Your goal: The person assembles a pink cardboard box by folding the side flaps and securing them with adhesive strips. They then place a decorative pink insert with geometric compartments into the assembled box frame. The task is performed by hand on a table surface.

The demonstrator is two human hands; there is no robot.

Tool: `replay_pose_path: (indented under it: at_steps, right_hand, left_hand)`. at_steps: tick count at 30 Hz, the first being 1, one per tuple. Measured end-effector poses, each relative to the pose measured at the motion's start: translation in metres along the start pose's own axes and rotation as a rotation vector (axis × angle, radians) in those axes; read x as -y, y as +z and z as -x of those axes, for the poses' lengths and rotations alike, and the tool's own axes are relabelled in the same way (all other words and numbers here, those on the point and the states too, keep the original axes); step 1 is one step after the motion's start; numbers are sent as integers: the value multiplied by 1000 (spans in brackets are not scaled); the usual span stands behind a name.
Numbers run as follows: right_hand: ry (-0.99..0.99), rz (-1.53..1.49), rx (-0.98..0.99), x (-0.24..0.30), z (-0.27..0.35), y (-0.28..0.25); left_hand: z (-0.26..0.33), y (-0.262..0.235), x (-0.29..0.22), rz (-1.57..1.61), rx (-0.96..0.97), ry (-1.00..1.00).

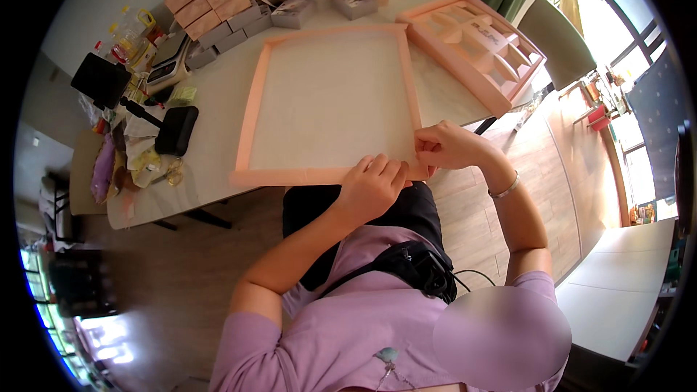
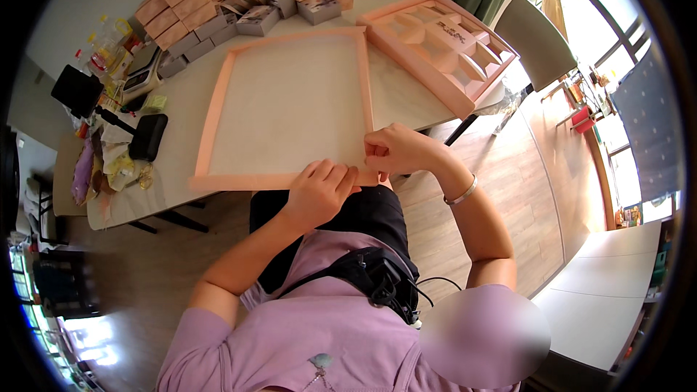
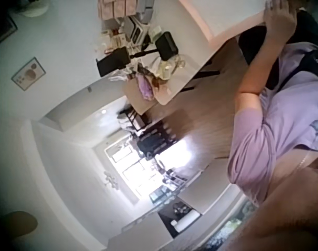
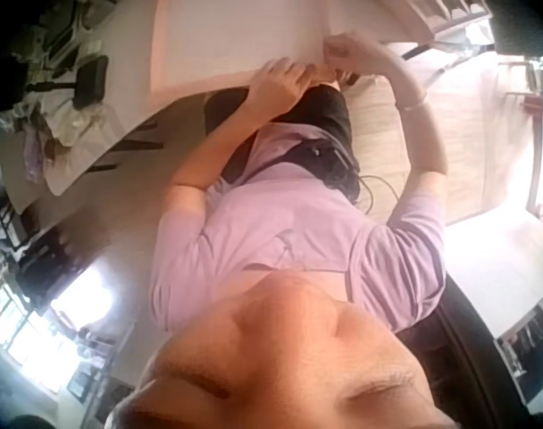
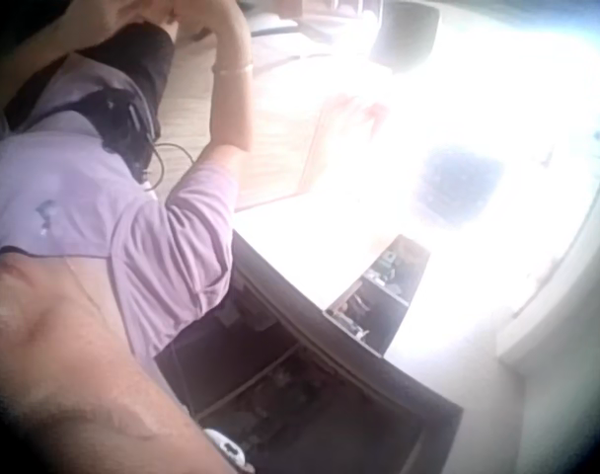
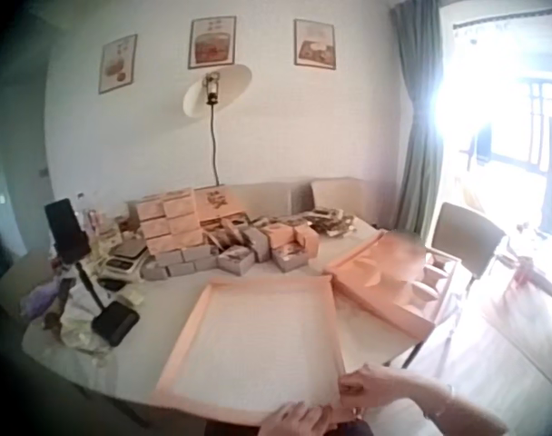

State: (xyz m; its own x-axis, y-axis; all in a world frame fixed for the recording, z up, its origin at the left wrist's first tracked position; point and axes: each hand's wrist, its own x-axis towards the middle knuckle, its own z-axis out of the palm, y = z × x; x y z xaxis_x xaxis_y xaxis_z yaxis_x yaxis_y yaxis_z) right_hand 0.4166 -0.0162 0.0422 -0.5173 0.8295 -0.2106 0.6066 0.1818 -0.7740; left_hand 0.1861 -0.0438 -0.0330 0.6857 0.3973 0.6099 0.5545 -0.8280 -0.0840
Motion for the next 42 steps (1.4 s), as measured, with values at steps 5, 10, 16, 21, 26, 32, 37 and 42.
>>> replay_pose_path:
  at_steps: [5,10,16,21,26,32,37,42]
  right_hand:
    - [-85,32,-40,-2,5,1]
    - [108,114,30,24,7,4]
    - [375,27,241,6,-16,0]
    - [429,47,281,8,-18,4]
    - [406,118,78,15,-7,22]
    - [11,598,-496,35,27,55]
    - [-227,825,-605,18,27,71]
    - [-228,854,-567,1,23,65]
  left_hand:
    - [-6,-5,3,83,25,-35]
    - [-6,-4,5,95,8,-43]
    - [-3,-1,5,-41,-14,65]
    - [-1,2,8,-20,-142,96]
    - [-3,7,4,80,-67,-6]
    - [-15,1,7,212,-39,-155]
    - [-19,-1,9,265,-45,-177]
    - [-10,-29,31,423,36,-296]
